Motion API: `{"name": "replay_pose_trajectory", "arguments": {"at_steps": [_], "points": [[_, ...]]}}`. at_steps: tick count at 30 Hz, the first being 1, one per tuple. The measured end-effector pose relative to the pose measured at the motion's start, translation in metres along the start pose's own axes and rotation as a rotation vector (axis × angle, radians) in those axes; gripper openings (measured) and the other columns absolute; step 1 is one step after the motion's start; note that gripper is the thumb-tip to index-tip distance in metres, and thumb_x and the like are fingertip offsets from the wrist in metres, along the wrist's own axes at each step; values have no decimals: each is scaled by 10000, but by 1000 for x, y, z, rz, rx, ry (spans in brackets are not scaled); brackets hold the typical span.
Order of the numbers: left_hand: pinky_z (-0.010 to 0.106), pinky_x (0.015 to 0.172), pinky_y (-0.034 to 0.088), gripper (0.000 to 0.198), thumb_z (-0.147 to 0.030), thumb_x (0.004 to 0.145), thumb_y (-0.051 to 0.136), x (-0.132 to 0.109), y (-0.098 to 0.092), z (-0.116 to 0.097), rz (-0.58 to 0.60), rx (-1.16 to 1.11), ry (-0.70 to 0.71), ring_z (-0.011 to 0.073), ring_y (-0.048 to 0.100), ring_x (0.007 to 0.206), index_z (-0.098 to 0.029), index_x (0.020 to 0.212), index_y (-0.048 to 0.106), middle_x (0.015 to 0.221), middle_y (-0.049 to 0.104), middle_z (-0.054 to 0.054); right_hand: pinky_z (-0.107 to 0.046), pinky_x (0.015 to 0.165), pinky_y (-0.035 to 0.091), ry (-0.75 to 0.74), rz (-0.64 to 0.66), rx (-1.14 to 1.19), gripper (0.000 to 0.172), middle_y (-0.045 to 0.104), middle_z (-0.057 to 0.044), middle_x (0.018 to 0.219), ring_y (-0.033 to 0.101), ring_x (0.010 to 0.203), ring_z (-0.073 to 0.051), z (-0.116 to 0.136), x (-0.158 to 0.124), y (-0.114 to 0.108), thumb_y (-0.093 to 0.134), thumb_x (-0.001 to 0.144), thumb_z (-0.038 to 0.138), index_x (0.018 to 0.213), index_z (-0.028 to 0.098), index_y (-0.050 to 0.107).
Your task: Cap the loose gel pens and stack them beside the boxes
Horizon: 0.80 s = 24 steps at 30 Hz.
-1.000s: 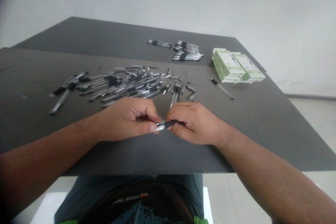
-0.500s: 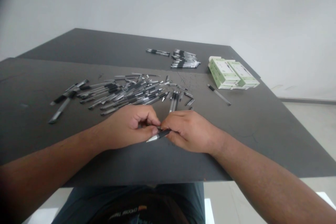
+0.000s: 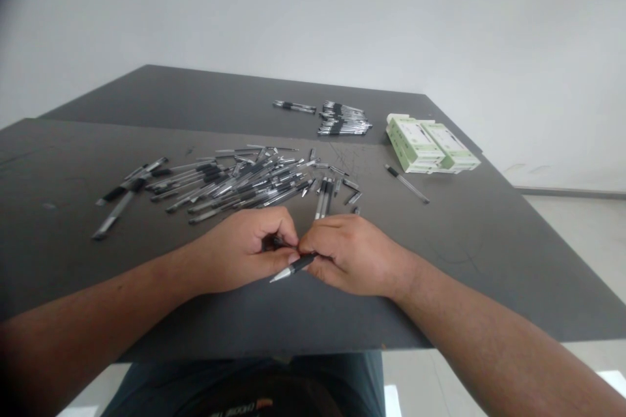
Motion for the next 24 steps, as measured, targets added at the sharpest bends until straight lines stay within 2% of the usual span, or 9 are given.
{"name": "replay_pose_trajectory", "arguments": {"at_steps": [4,8,11,18,24], "points": [[258,658,468,109,-310,951,771,0,1,0,1,27,14,146,705,745,-210,921,736,829,765,-15,-282,715,534,8,4,32,185,757,-13,863,706,769,-159,1,0,-1,686,1144,367,1028,224,702],[247,647,453,90,-278,939,742,-1,1,-2,-18,20,6,127,673,710,-209,885,722,785,732,-32,-267,715,521,24,4,6,142,751,-11,863,695,767,-150,1,0,0,638,1101,167,987,222,700],[249,642,458,57,-236,915,690,-1,1,-4,-19,23,-1,129,668,697,-211,901,739,796,744,-31,-261,733,532,27,-1,18,147,758,-10,871,713,783,-151,2,1,-1,636,1047,100,996,217,708],[242,652,484,79,-234,896,682,-1,1,-2,-7,-19,-39,136,691,709,-205,940,742,821,763,-19,-254,755,538,15,-26,55,113,763,-10,889,723,803,-150,0,-1,-1,671,1074,128,1024,220,715],[230,657,457,28,-228,932,722,-1,1,0,-2,17,11,113,678,707,-205,918,728,801,749,-43,-254,722,509,17,-13,42,116,739,-2,865,692,772,-145,-4,-2,3,691,1106,178,1000,218,713]]}}
Point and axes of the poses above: each hand's wrist, its own x-axis towards the middle knuckle, its own y-axis out of the palm, z = x × y, the point moved 6 cm from there along x, towards the middle knuckle
